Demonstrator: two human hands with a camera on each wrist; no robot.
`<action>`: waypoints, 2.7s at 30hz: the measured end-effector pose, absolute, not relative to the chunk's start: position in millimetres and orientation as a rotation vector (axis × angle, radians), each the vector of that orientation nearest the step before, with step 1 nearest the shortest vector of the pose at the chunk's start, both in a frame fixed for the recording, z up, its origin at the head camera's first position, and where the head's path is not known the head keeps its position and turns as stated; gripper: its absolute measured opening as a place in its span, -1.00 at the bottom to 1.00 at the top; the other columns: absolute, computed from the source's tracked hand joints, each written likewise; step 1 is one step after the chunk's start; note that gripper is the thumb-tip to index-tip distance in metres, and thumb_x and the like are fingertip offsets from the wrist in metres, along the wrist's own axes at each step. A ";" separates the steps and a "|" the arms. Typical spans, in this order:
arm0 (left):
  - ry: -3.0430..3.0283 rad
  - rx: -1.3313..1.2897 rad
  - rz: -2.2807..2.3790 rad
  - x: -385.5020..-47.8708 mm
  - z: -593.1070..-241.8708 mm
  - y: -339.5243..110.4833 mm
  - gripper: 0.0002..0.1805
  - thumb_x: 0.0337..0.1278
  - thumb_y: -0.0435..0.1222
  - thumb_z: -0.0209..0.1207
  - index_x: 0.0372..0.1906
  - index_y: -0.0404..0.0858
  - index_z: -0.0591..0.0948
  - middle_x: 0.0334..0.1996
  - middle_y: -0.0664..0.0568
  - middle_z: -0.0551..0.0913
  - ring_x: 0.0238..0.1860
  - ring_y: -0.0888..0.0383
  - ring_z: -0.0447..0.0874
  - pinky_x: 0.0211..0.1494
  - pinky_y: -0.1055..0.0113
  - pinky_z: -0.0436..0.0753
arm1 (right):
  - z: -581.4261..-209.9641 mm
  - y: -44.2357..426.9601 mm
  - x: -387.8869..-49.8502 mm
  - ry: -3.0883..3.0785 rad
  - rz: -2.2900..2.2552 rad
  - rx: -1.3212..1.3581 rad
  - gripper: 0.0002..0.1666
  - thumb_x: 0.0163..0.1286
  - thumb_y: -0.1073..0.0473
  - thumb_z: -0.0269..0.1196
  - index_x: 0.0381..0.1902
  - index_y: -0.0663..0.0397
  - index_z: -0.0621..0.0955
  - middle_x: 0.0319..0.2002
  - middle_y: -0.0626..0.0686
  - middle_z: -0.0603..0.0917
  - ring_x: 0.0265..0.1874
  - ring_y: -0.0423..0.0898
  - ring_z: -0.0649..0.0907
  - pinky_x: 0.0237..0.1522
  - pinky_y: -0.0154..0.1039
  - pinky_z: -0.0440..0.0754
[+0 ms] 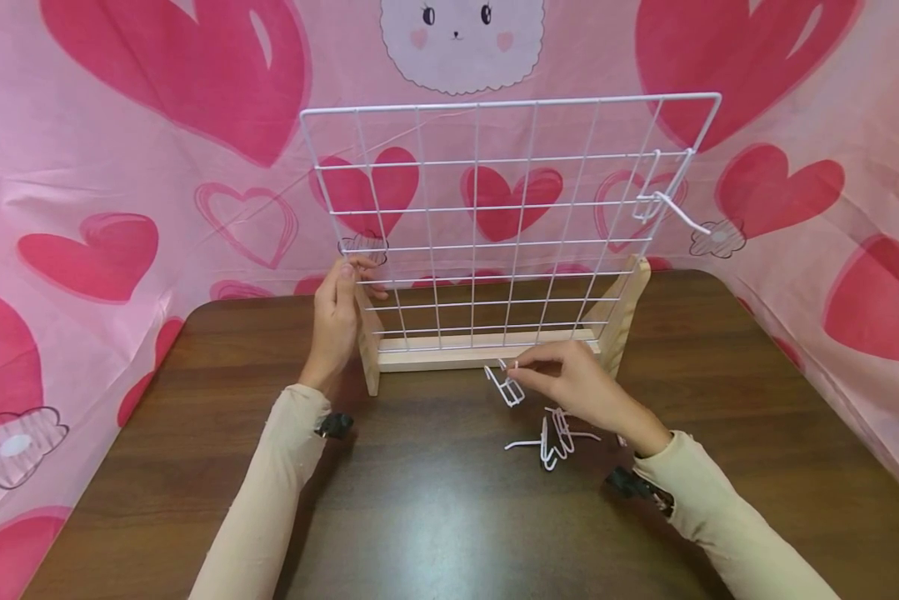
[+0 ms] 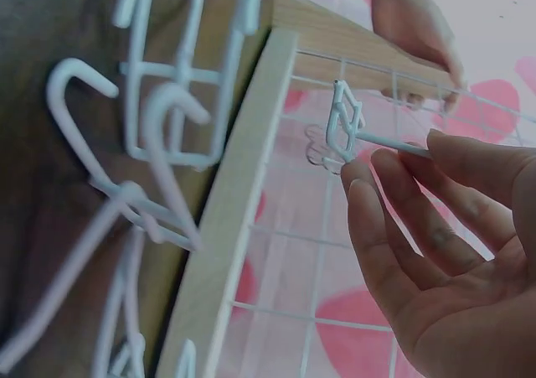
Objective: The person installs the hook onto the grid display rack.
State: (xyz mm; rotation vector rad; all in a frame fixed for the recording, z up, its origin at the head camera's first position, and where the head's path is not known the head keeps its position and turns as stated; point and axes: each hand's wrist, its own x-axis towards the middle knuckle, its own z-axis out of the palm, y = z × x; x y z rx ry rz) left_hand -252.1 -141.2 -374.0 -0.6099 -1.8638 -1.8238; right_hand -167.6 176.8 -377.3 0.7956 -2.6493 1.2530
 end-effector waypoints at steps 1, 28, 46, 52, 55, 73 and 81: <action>-1.865 -0.606 -1.824 -252.3 -374.7 -141.5 -0.57 0.60 -0.35 -0.31 0.04 -0.63 0.47 -0.21 -0.13 0.59 -0.33 -0.16 0.67 -0.13 0.03 0.70 | -375.5 177.9 -167.7 -2.639 1.244 0.797 -0.93 0.25 0.21 0.44 -0.30 -0.06 0.79 -0.37 -0.19 0.75 -0.35 -0.24 0.67 -0.27 -0.32 0.66; -1.839 -0.625 -1.820 -255.3 -379.0 -142.9 -0.57 0.62 -0.25 -0.25 0.03 -0.54 0.50 -0.15 -0.10 0.61 -0.30 -0.20 0.66 -0.14 0.21 0.73 | -340.4 212.4 -172.1 -2.378 1.166 0.545 -0.87 0.21 0.28 0.45 -0.25 0.07 0.81 -0.30 -0.01 0.80 -0.37 -0.36 0.67 -0.34 -0.57 0.55; -1.845 -0.626 -1.812 -257.8 -379.6 -143.2 -0.57 0.61 -0.25 -0.23 0.03 -0.55 0.50 -0.17 -0.10 0.60 -0.32 -0.18 0.66 -0.15 0.23 0.73 | -326.1 208.9 -166.9 -2.047 1.248 0.479 -0.82 0.15 0.56 0.38 -0.25 0.42 0.74 -0.30 0.31 0.75 -0.38 -0.36 0.66 -0.27 -0.59 0.60; -1.842 -0.622 -1.819 -257.1 -379.2 -142.9 -0.56 0.61 -0.25 -0.23 0.04 -0.57 0.49 -0.16 -0.09 0.59 -0.32 -0.05 0.68 -0.15 0.21 0.73 | -338.4 215.5 -175.8 -1.928 1.316 0.444 -0.82 0.16 0.50 0.40 -0.24 0.35 0.77 -0.27 0.28 0.76 -0.31 -0.28 0.72 -0.20 -0.49 0.67; -1.850 -0.611 -1.824 -257.0 -378.8 -142.4 -0.58 0.61 -0.28 -0.25 0.04 -0.58 0.49 -0.16 -0.08 0.59 -0.32 0.01 0.69 -0.14 0.20 0.73 | -342.5 216.1 -178.6 -1.897 1.329 0.396 -0.83 0.17 0.47 0.41 -0.24 0.36 0.77 -0.28 0.29 0.76 -0.32 -0.29 0.73 -0.21 -0.46 0.68; -1.866 -0.604 -1.819 -255.7 -378.9 -142.0 -0.59 0.61 -0.25 -0.22 0.06 -0.51 0.50 -0.15 -0.08 0.59 -0.29 -0.09 0.68 -0.11 0.21 0.74 | -339.2 203.4 -178.1 -1.636 1.411 0.233 -0.90 0.19 0.49 0.38 -0.33 0.50 0.73 -0.40 0.26 0.76 -0.46 -0.19 0.76 -0.34 -0.47 0.70; -1.865 -0.583 -1.804 -250.2 -371.6 -140.4 -0.62 0.59 -0.34 -0.26 0.03 -0.56 0.49 -0.13 -0.02 0.61 -0.32 -0.02 0.68 -0.12 0.07 0.73 | -339.1 200.8 -177.5 -1.646 1.436 0.255 -0.92 0.15 0.51 0.40 -0.39 0.52 0.71 -0.41 0.23 0.76 -0.48 -0.19 0.73 -0.38 -0.48 0.67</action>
